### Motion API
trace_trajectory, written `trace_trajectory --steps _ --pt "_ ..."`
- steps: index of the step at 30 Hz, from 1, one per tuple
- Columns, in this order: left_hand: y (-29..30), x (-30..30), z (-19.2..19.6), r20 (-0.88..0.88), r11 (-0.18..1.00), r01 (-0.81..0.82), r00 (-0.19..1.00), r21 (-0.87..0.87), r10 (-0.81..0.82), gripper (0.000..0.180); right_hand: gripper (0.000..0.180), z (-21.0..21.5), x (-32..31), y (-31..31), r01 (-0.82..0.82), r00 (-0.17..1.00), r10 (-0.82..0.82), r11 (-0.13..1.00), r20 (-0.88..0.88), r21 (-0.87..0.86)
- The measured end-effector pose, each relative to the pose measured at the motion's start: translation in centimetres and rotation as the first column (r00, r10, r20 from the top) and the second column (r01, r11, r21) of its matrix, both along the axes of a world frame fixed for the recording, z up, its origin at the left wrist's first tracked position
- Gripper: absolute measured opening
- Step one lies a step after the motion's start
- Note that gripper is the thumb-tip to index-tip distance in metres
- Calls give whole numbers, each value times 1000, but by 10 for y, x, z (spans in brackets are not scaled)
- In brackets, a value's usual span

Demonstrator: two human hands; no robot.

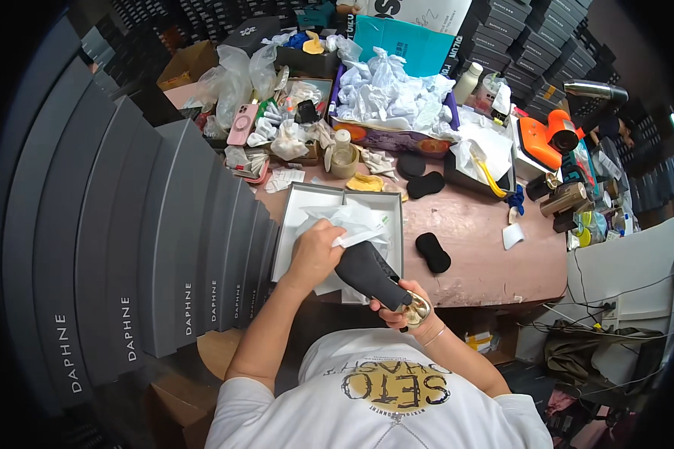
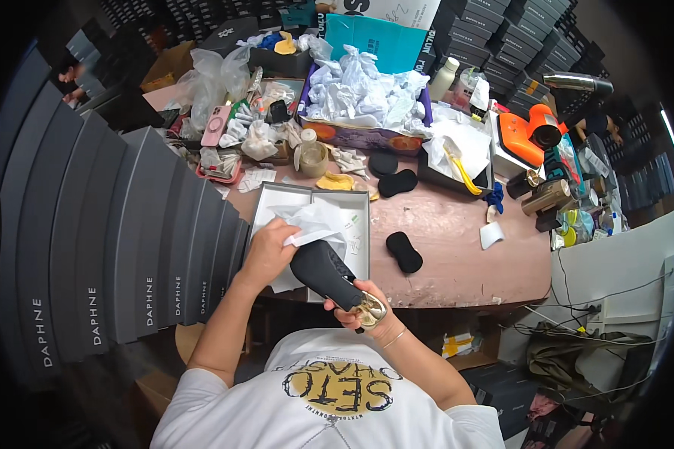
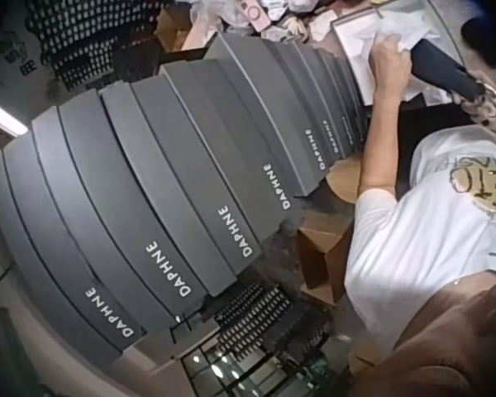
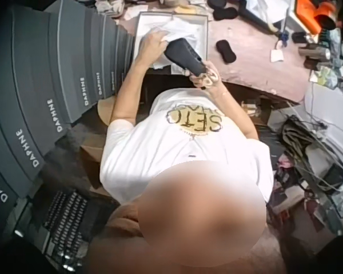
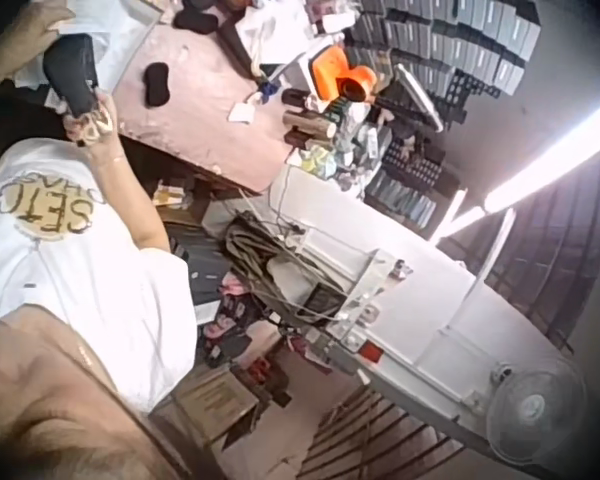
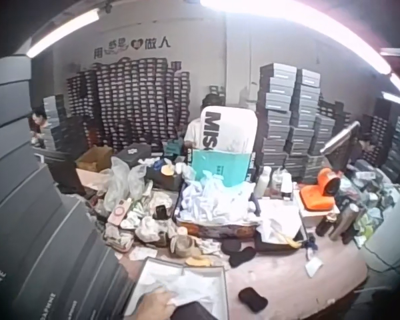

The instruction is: Packing high-heeled shoes into boxes with tissue paper and protective padding.

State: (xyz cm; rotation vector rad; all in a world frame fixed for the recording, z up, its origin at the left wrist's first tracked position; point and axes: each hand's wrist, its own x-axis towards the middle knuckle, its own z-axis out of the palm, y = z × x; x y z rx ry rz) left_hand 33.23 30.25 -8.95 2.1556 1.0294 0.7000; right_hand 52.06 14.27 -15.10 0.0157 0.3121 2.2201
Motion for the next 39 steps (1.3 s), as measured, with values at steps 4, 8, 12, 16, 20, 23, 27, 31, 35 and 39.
trace_trajectory --steps 4,8,12,16,20,23,27,31,35,39 --pt "-21 19 3 76 997 1 997 -80 5 28 64 -3 17 1 9 1000 -7 996 -29 86" --pt "-31 31 13 107 996 25 994 -91 -15 31 64 -5 26 1 27 999 -25 995 -23 99" --pt "-35 37 17 112 994 20 994 -112 -8 28 65 -8 31 5 41 999 -40 994 -12 105" --pt "-6 30 14 235 994 -97 966 -54 107 23 67 -17 43 -5 -19 993 51 959 -107 284" --pt "-6 26 25 233 970 -58 966 -237 115 20 67 -9 47 -31 42 993 -19 980 -119 193" --pt "-12 31 23 222 981 -8 974 -193 51 20 65 -12 45 -41 63 993 -43 980 -107 191" --pt "-49 44 28 229 962 158 968 -223 -106 21 57 15 24 -22 106 993 -111 990 47 96" --pt "-40 56 21 330 938 93 944 -333 23 20 49 14 19 -4 274 948 -282 959 146 72" --pt "-36 60 24 282 956 109 959 -274 -29 21 52 9 28 -23 252 966 -255 965 39 69" --pt "-55 63 25 239 962 153 966 -226 -97 20 51 7 31 -28 242 967 -247 966 56 93"
